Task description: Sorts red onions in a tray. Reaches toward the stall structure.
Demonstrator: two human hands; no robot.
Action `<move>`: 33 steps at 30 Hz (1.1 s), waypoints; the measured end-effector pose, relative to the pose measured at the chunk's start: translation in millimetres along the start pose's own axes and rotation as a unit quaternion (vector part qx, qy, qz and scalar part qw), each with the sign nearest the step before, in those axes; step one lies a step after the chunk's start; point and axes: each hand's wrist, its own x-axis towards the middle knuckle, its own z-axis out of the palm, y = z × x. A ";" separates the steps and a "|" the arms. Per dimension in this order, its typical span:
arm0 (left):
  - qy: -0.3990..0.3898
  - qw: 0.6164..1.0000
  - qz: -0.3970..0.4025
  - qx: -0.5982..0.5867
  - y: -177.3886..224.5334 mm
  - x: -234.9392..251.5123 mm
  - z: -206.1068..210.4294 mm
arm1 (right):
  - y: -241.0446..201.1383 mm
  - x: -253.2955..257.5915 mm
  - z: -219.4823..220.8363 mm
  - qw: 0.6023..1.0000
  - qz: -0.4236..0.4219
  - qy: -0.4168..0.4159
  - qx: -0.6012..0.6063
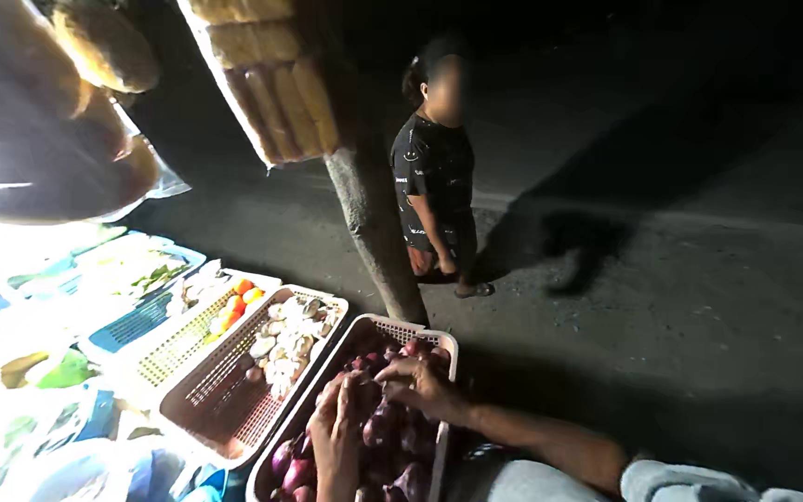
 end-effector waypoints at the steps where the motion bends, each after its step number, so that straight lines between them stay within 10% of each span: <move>1: -0.003 1.000 0.019 0.013 -1.1 -1.0 1.3 | -8.4 -1.8 5.6 0.998 0.009 -0.028 0.046; 33: -0.015 0.992 0.075 0.099 7.0 -14.2 -9.3 | -36.4 -13.5 19.4 0.958 0.096 -0.039 0.266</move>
